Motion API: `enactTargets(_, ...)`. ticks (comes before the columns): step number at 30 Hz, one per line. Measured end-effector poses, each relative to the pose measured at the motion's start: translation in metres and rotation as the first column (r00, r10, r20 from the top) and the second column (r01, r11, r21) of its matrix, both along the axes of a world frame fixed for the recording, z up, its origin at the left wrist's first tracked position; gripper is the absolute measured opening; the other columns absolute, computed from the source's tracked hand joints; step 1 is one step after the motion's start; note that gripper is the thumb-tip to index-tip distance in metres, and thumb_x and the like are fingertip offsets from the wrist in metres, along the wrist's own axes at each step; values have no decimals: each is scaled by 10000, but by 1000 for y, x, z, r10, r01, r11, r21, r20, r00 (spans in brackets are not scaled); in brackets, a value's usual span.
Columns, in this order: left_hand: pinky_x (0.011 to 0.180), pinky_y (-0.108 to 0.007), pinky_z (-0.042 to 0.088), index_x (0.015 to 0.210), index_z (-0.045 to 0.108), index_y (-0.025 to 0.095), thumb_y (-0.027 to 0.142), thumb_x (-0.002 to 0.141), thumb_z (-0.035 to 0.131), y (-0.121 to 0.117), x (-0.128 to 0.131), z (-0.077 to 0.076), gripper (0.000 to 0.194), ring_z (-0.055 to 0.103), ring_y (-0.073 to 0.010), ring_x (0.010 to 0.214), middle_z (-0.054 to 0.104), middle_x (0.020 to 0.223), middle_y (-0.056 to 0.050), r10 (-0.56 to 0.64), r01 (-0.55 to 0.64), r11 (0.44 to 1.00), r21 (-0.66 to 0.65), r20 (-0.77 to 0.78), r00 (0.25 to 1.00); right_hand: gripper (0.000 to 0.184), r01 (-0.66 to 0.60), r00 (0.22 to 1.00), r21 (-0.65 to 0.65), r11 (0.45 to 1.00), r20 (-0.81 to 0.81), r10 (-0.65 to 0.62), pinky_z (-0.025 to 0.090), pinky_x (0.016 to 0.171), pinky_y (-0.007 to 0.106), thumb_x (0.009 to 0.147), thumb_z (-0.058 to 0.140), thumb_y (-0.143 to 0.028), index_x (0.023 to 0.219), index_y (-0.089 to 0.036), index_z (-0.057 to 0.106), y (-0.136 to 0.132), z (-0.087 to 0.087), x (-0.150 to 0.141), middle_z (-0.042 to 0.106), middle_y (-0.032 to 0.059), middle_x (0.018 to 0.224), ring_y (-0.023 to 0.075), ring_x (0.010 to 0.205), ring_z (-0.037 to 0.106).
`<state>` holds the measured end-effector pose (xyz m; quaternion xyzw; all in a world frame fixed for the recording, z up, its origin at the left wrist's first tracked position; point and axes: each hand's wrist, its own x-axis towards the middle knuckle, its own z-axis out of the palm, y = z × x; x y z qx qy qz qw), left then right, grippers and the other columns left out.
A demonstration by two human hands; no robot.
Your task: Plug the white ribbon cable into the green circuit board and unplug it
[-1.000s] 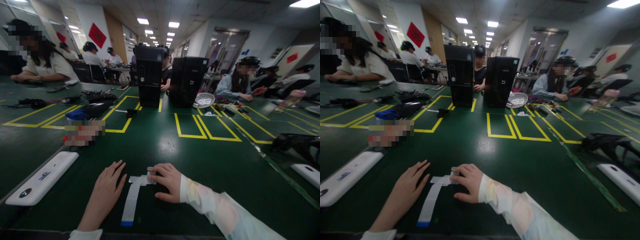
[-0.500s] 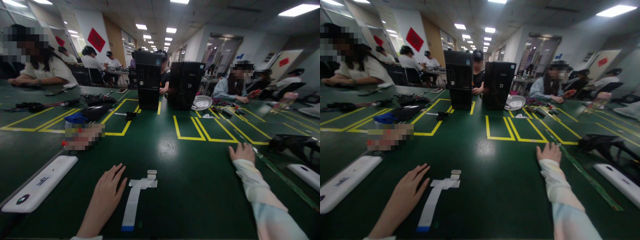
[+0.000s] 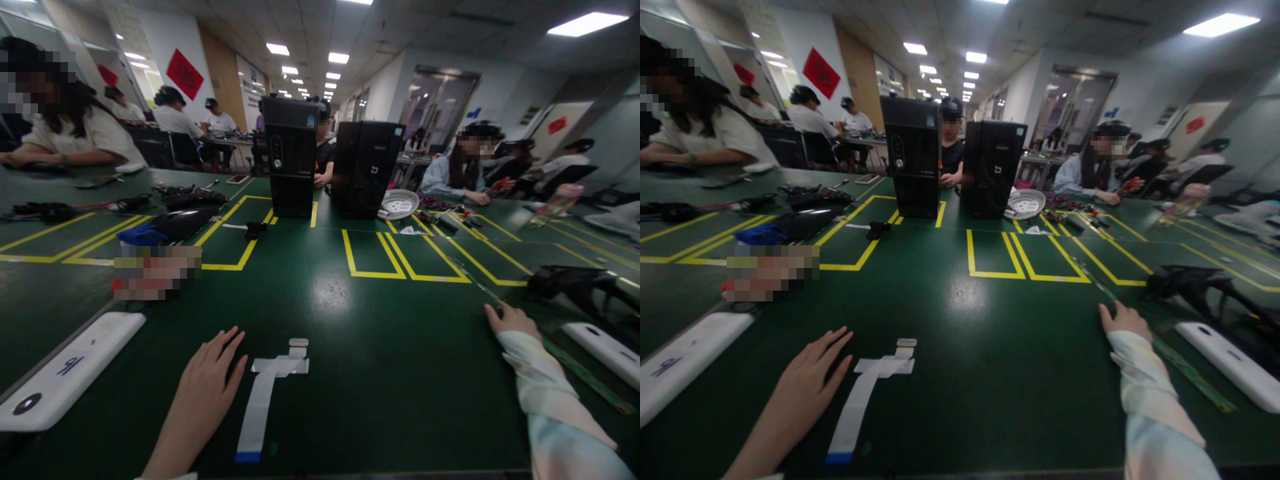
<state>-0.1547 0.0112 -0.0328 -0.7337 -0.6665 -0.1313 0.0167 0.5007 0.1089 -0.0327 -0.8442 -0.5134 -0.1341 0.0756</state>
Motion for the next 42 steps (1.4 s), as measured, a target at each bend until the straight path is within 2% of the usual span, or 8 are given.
enactTargets(3,1069,-527,373,1329,537,150,472,914,327,0,1,0,566,462,-314,1302,519,1402,-132,-3,3,1000,11,0,1000,660,57,996,-39,998,-64,-59,466,647,450,909,298,-485,1240,-1,601,-3,3,-5,621,318,1074,371,837,644)
enactTargets(5,1076,-518,369,1324,541,149,469,913,333,1,1,0,561,461,-309,1303,519,1402,-130,-8,8,1000,24,4,1000,629,27,995,-56,998,-98,-33,484,712,439,902,316,-470,1235,-20,601,-6,4,-10,633,285,1088,357,862,650)
enactTargets(14,1068,-538,370,1331,533,134,473,919,329,0,1,0,571,454,-326,1306,507,1410,-144,-4,4,1000,17,-5,1000,420,-262,947,12,965,-191,259,505,897,389,810,381,-402,1045,-157,628,-42,3,-19,680,152,1059,285,1002,647)
enactTargets(20,1071,-542,366,1321,544,151,470,919,332,-1,2,0,555,453,-320,1307,512,1407,-135,-13,12,999,38,25,1000,421,-479,846,140,866,-189,498,534,874,433,811,394,-476,1037,-207,627,-53,-3,-18,700,113,1035,278,974,667)
enactTargets(25,1077,-533,358,1342,521,150,479,919,324,-1,2,0,571,441,-314,1318,500,1420,-130,-6,6,1000,7,18,1000,465,-606,771,130,785,-148,620,500,940,475,853,382,-454,1147,-179,613,-48,-5,-50,678,134,1127,277,1068,634)
enactTargets(29,1078,-532,358,1347,515,149,471,918,327,-2,3,0,568,439,-313,1320,499,1421,-129,-5,5,1000,3,14,1000,454,-724,665,135,676,-123,737,486,973,459,906,364,-408,1226,-171,584,-39,-7,-90,648,133,1195,250,1121,606)
enactTargets(38,1086,-514,353,1325,538,153,472,918,333,-2,4,1,556,452,-310,1309,521,1400,-125,-13,12,999,32,8,1000,399,-916,302,251,312,-76,950,473,1007,450,932,435,-259,1321,-195,500,-14,-12,-198,589,123,1286,225,1213,534)
enactTargets(42,1083,-524,353,1316,547,152,467,918,326,-2,5,3,554,453,-311,1308,526,1395,-126,-7,6,999,33,22,1000,374,-938,207,265,221,-82,975,479,989,475,930,432,-235,1292,-181,512,-7,-4,-245,587,146,1267,238,1200,535)
